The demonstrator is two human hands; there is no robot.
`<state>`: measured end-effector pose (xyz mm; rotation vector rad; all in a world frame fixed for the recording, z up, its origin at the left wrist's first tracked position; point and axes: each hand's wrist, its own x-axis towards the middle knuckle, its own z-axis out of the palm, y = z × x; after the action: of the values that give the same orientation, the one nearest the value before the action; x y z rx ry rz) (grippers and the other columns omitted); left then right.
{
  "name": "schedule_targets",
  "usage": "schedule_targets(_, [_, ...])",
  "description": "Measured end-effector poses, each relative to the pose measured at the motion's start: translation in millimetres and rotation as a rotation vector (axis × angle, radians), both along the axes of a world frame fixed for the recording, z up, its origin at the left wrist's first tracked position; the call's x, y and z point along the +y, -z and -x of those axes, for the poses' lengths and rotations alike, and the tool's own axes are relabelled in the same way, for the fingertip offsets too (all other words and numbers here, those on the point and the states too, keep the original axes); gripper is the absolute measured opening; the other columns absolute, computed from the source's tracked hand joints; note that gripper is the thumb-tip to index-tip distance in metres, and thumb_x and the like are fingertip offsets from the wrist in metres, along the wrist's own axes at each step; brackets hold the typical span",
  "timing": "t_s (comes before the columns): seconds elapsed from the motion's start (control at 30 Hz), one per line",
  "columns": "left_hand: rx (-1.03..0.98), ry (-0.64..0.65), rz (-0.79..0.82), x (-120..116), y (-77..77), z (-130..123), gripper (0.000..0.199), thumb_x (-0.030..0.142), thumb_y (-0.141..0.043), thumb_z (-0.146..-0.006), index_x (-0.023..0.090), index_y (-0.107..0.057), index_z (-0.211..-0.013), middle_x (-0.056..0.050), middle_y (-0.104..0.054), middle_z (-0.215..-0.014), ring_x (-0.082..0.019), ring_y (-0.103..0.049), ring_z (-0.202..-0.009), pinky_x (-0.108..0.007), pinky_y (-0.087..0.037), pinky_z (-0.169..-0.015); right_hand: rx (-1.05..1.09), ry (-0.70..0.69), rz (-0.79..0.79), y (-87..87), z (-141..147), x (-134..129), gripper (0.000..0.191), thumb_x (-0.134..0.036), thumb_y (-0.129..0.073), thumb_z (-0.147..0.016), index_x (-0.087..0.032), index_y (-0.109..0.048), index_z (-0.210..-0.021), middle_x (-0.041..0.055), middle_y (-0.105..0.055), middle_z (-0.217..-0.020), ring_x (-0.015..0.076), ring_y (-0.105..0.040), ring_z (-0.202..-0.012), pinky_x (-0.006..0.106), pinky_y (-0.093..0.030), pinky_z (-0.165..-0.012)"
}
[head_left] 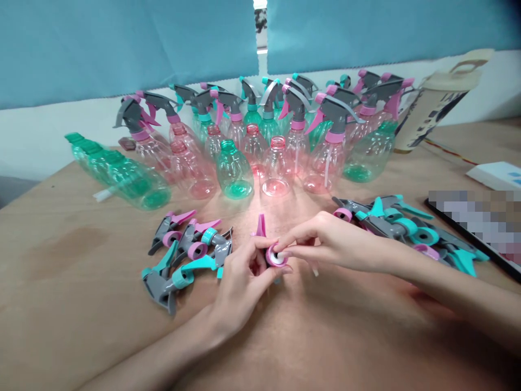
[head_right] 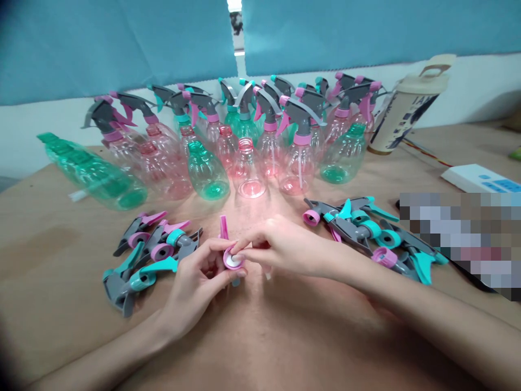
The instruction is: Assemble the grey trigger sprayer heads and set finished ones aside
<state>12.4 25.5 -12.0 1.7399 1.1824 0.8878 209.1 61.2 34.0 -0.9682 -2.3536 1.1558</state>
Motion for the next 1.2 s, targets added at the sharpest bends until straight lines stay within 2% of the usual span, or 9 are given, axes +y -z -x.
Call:
schedule_targets(0.07, [0.002,0.011,0.006,0,-0.4,-1,0.021,0.027,-0.069,-0.078,0.019,-0.060,-0.095,0.002,-0.056,-0.072,-0.011,-0.047,-0.059,-0.022,-0.037,-0.054,-0.041,0.022,-0.037,2.2,0,1,0.022,-0.027,-0.055,-0.087,-0.020,-0.072,-0.100,-0.0016,-0.065,-0.063,0.0078,-0.047,-0.049,0.020,-0.033,-0.046])
schedule_targets(0.13, [0.001,0.018,0.009,-1,-0.8,-1,0.019,0.025,-0.069,-0.078,0.019,-0.061,-0.095,0.003,-0.056,-0.072,-0.010,-0.047,-0.059,-0.021,-0.037,-0.054,-0.076,0.025,-0.089,2.4,0,1,0.019,-0.026,-0.058,-0.085,-0.021,-0.072,-0.097,-0.0030,-0.061,-0.059,0.0070,-0.042,-0.046,0.020,-0.030,-0.044])
schedule_targets(0.27, [0.000,0.030,-0.009,-2,-1.0,-2,0.017,0.023,-0.070,-0.077,0.019,-0.061,-0.092,0.003,-0.057,-0.071,-0.010,-0.048,-0.059,-0.021,-0.037,-0.054,-0.099,0.016,-0.165,-0.4,2,0,0.014,-0.022,-0.062,-0.082,-0.020,-0.073,-0.091,-0.0036,-0.060,-0.060,0.0060,-0.042,-0.048,0.019,-0.031,-0.047])
schedule_targets(0.43, [0.047,0.033,-0.035,-2,0.4,-2,0.015,0.016,-0.069,-0.076,0.019,-0.062,-0.089,0.004,-0.058,-0.070,-0.009,-0.048,-0.058,-0.020,-0.036,-0.052,-0.135,0.069,-0.191,-0.5,5,-2,0.006,-0.019,-0.064,-0.079,-0.017,-0.070,-0.076,-0.0076,-0.046,-0.049,0.0047,-0.037,-0.044,0.018,-0.026,-0.044])
schedule_targets(0.6, [0.075,0.050,-0.051,-3,0.5,-1,0.015,0.014,-0.067,-0.076,0.018,-0.061,-0.089,0.003,-0.057,-0.069,-0.010,-0.048,-0.057,-0.020,-0.036,-0.051,-0.175,0.060,-0.151,-2.1,6,-4,0.004,-0.020,-0.067,-0.077,-0.016,-0.068,-0.076,-0.0069,-0.050,-0.054,0.0051,-0.040,-0.047,0.018,-0.027,-0.045])
schedule_targets(0.73, [0.105,0.063,-0.051,-3,1.1,0,0.017,0.012,-0.065,-0.078,0.019,-0.061,-0.093,0.004,-0.058,-0.071,-0.010,-0.049,-0.058,-0.021,-0.037,-0.053,-0.256,0.037,-0.165,-11.2,8,-5,0.006,-0.017,-0.066,-0.077,-0.016,-0.066,-0.072,-0.0078,-0.045,-0.052,0.0059,-0.038,-0.047,0.019,-0.024,-0.045])
schedule_targets(0.8, [0.127,0.064,-0.067,-4,1.8,0,0.018,0.011,-0.065,-0.077,0.019,-0.061,-0.094,0.004,-0.057,-0.070,-0.010,-0.049,-0.059,-0.021,-0.037,-0.055,-0.273,0.018,-0.191,-14.3,8,-6,0.007,-0.016,-0.064,-0.078,-0.017,-0.066,-0.072,-0.0063,-0.050,-0.055,0.0068,-0.042,-0.051,0.020,-0.026,-0.047])
schedule_targets(0.93, [0.158,0.077,-0.084,-4,2.0,0,0.018,0.007,-0.063,-0.076,0.017,-0.060,-0.090,0.005,-0.055,-0.069,-0.010,-0.048,-0.059,-0.021,-0.036,-0.056,-0.227,-0.041,-0.224,-13.4,7,-7,0.010,-0.015,-0.060,-0.083,-0.018,-0.070,-0.083,0.0011,-0.067,-0.078,0.0114,-0.057,-0.068,0.023,-0.038,-0.062])
schedule_targets(1.2, [0.152,0.107,-0.053,-4,0.7,0,0.021,0.006,-0.062,-0.077,0.018,-0.060,-0.093,0.005,-0.055,-0.071,-0.009,-0.048,-0.060,-0.021,-0.036,-0.057,-0.204,-0.088,-0.254,-13.6,6,-8,0.015,-0.015,-0.057,-0.087,-0.018,-0.071,-0.085,0.0027,-0.070,-0.083,0.0140,-0.062,-0.075,0.024,-0.042,-0.066])
